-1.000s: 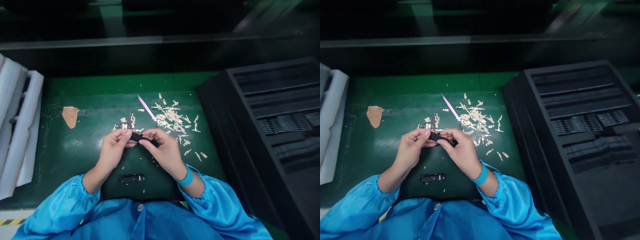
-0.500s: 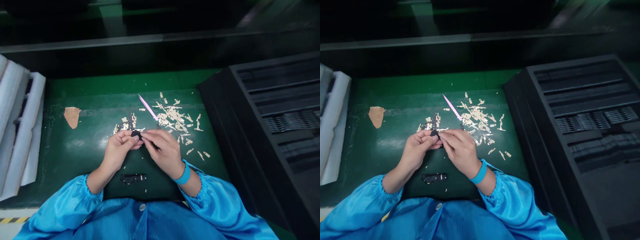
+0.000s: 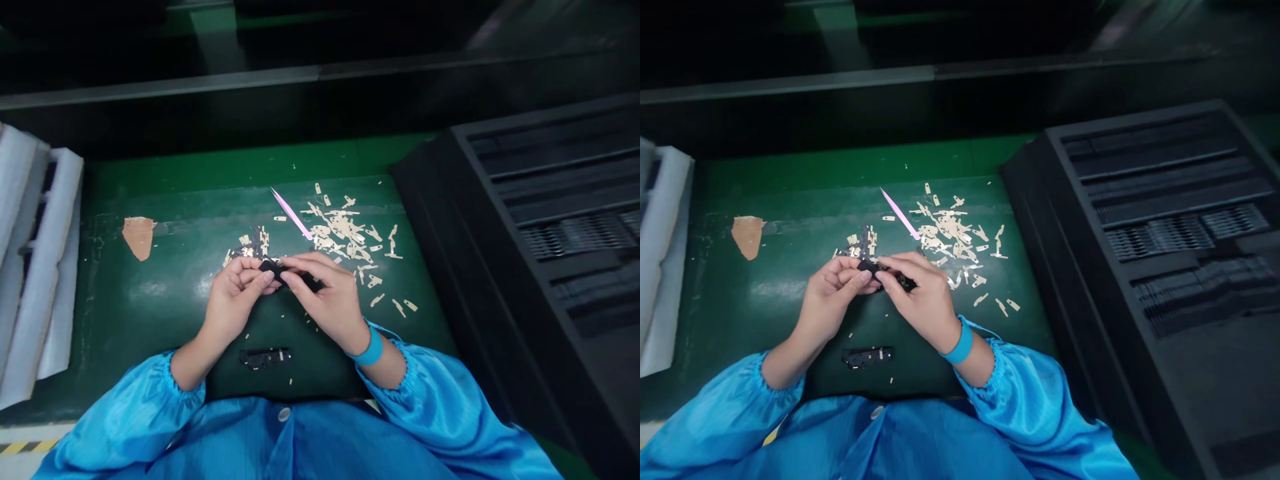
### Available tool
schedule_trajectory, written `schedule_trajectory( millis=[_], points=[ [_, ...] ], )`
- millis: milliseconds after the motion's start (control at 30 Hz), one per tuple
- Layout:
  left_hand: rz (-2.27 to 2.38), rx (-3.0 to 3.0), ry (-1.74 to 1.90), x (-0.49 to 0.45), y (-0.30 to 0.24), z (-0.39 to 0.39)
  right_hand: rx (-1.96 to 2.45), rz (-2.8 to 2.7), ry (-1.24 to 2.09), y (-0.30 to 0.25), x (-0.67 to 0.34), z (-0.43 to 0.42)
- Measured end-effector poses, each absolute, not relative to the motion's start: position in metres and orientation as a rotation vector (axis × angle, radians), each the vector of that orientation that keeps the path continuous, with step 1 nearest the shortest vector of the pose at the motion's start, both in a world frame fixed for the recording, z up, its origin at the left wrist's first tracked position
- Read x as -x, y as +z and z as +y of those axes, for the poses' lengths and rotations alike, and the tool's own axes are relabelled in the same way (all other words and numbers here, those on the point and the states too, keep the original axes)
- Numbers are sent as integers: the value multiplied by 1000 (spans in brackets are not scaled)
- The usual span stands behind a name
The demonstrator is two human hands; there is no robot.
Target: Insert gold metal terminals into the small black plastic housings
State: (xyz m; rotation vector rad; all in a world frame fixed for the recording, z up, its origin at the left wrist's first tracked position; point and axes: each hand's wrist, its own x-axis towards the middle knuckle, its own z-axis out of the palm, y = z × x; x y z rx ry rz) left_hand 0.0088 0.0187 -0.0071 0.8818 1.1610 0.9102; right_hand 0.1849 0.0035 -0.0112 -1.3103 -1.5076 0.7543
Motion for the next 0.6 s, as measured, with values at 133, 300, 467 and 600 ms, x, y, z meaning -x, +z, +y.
schedule_trajectory(
  millis=[133,300,467,600],
  points=[
    [1168,-885,906,-10,-5,18,1323,-1521,711,-7,-184,2],
    [1175,-883,888,-11,-3,17,1314,-1558,645,-6,-183,2],
    [1182,-889,884,-12,-2,17,1291,-1588,639,-8,-183,2],
    [1176,-899,885,-13,0,18,1268,-1590,639,-8,-183,3]
  ],
)
